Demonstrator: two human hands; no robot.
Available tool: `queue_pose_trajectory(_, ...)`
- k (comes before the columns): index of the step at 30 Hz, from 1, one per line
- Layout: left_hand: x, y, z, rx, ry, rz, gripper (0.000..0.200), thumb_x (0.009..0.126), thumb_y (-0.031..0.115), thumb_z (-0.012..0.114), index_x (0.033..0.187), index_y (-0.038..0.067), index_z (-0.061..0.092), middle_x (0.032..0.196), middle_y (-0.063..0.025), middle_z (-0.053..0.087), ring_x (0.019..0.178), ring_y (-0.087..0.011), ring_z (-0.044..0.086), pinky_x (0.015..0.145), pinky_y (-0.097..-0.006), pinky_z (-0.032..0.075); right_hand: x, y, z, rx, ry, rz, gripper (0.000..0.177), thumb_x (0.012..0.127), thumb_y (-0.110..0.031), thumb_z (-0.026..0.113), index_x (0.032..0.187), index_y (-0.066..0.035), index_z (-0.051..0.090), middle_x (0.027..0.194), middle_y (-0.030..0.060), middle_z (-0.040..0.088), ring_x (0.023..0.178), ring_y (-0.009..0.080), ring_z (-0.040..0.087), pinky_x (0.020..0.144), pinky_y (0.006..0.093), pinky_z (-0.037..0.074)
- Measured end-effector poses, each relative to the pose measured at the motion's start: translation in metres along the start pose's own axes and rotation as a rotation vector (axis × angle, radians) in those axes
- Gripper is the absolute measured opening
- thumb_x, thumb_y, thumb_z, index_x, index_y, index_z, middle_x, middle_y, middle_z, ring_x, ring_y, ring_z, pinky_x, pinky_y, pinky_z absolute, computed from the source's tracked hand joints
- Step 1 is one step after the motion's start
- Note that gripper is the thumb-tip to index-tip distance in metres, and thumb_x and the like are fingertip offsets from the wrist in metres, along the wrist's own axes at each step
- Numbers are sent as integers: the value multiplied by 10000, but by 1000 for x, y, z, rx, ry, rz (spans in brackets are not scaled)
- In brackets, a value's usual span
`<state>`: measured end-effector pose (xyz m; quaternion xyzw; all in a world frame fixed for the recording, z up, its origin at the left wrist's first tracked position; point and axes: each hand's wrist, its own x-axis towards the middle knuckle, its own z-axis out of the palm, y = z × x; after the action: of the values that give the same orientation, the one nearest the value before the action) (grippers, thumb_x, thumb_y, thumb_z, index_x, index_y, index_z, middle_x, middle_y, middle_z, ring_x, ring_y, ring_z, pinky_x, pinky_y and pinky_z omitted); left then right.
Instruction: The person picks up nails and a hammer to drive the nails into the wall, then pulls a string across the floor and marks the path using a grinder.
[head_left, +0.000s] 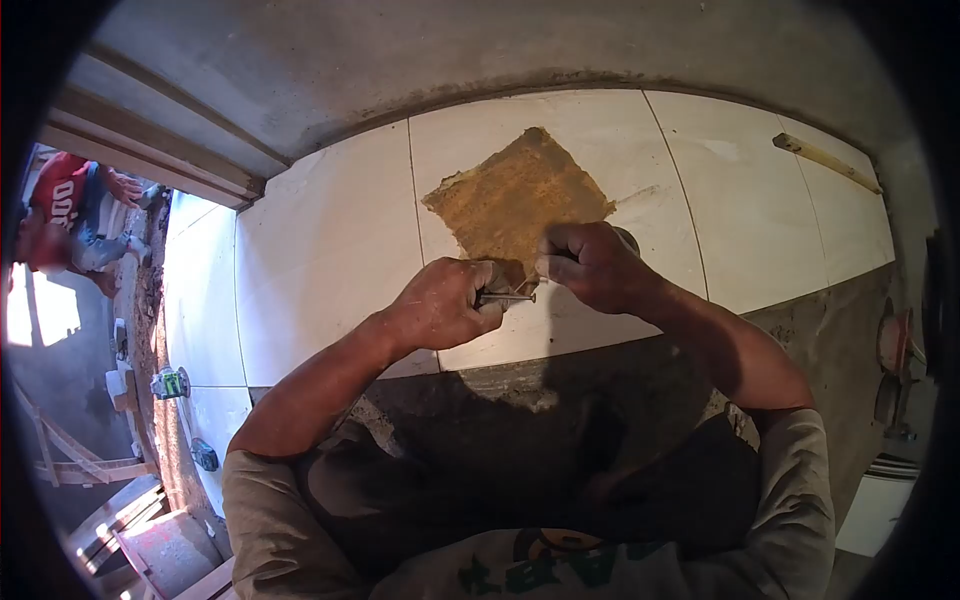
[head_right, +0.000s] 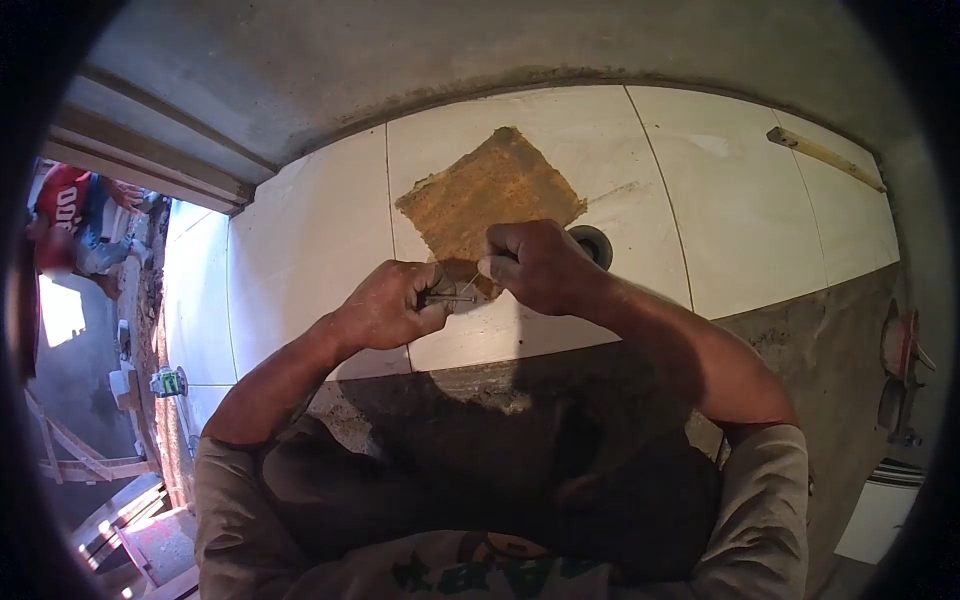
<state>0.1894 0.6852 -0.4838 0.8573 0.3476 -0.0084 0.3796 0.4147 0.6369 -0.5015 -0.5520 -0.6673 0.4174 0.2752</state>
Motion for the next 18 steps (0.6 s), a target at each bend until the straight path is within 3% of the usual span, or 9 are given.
queue_pose_trajectory(2,0,1,0,-9,-19,-24,242,750,219,633,830,0,570,731,-209,610,701,-375,603,669,-451,479,-1,-8,-3,-12,12,16,188,849,-167,624,771,-6,571,629,114,556,573,173,521,581,371,430)
queue_pose_trajectory(5,-2,2,-3,-92,-17,-52,265,754,222,641,860,-14,583,732,-202,615,670,-330,604,649,-425,479,-1,-7,-4,-12,31,23,189,853,-166,622,768,-5,569,622,112,555,570,172,522,578,371,431)
queue_pose_trajectory(7,-1,-1,-2,-169,-5,-68,179,787,153,644,859,-3,596,605,-58,538,563,-101,475,540,-311,423,-1,-6,-6,0,40,16,188,855,-164,621,771,-4,568,619,111,556,569,171,524,575,371,433)
queue_pose_trajectory(9,-2,5,-6,-201,-20,-90,162,794,142,640,862,-1,603,608,-29,533,571,-80,465,536,-296,416,-1,-7,-7,-12,18,23,137,884,-131,610,820,-16,574,629,16,496,621,90,459,594,305,416)
queue_pose_trajectory(10,-2,8,-8,-234,-34,-112,146,802,131,636,865,2,611,611,-1,529,579,-59,455,532,-280,409,-1,-6,-7,-11,18,23,137,884,-131,610,820,-16,574,629,16,496,621,90,459,594,305,416)
queue_pose_trajectory(15,-2,-1,0,-374,-19,-121,106,837,119,628,860,16,632,633,36,548,583,-45,457,533,-259,404,-2,-3,-4,-91,96,-116,144,888,-118,597,812,0,565,640,83,530,606,151,492,589,346,426)
queue_pose_trajectory(18,-1,0,-1,-398,-21,-118,103,858,122,625,856,20,639,642,47,549,594,-34,461,533,-247,397,-2,-8,-4,-130,83,-65,143,887,-118,593,813,1,564,656,113,542,605,182,513,593,361,433)
